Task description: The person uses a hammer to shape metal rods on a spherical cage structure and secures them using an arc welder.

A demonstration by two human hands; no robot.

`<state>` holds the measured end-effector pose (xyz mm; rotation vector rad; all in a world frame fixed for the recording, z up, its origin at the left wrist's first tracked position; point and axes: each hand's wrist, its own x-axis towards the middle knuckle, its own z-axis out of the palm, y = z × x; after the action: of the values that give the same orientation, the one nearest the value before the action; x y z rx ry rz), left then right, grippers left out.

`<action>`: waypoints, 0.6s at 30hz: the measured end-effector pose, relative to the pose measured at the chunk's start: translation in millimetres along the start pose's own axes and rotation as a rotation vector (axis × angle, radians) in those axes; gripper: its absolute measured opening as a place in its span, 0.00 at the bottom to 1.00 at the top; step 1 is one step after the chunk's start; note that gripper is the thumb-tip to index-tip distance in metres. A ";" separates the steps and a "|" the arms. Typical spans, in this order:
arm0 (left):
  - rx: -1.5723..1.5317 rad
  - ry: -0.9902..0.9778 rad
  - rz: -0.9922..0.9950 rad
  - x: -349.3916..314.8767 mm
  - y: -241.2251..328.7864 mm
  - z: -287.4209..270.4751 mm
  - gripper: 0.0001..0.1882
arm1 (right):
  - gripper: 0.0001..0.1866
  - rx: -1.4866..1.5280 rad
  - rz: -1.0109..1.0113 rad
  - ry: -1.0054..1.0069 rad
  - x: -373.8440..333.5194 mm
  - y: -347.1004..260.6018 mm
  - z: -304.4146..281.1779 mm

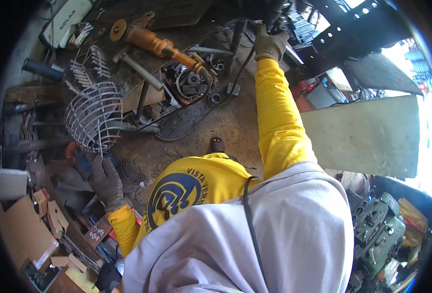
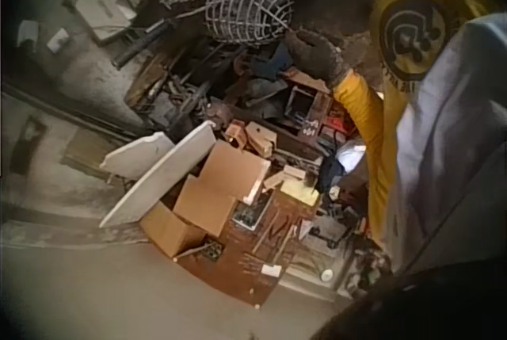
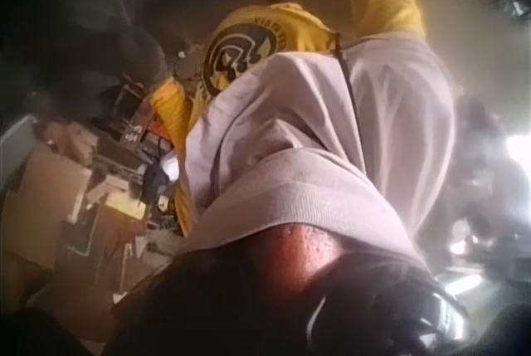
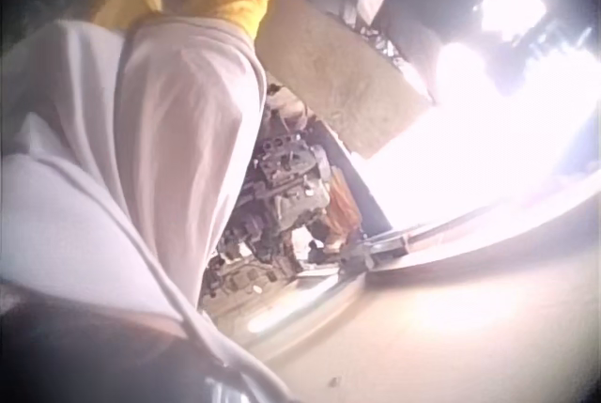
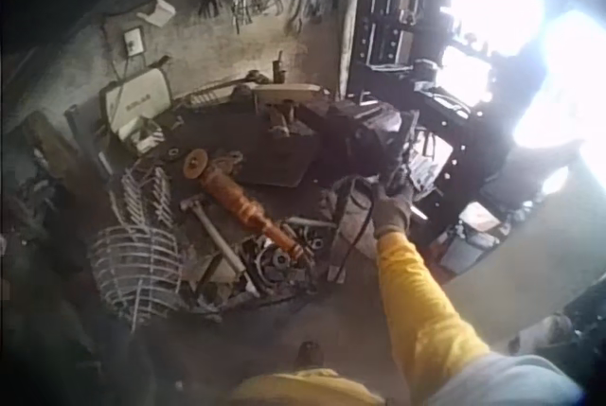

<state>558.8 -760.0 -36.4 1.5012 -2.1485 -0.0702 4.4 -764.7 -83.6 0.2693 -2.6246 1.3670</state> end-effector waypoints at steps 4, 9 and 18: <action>0.100 -0.006 -0.026 -4.7 -10.6 -7.7 0.12 | 0.37 0.016 -0.146 -0.319 13.1 11.9 26.6; -0.026 0.035 -0.066 2.4 -1.5 -7.8 0.12 | 0.31 -0.112 -0.229 -0.113 34.5 12.2 24.8; 0.033 -0.040 -0.079 -7.8 -5.7 -7.5 0.14 | 0.25 0.098 -0.311 0.080 52.5 -35.1 16.6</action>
<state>569.0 -753.4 -34.7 1.6166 -2.1303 -0.0939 -39.2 -802.3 -53.0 0.5953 -2.3332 1.3669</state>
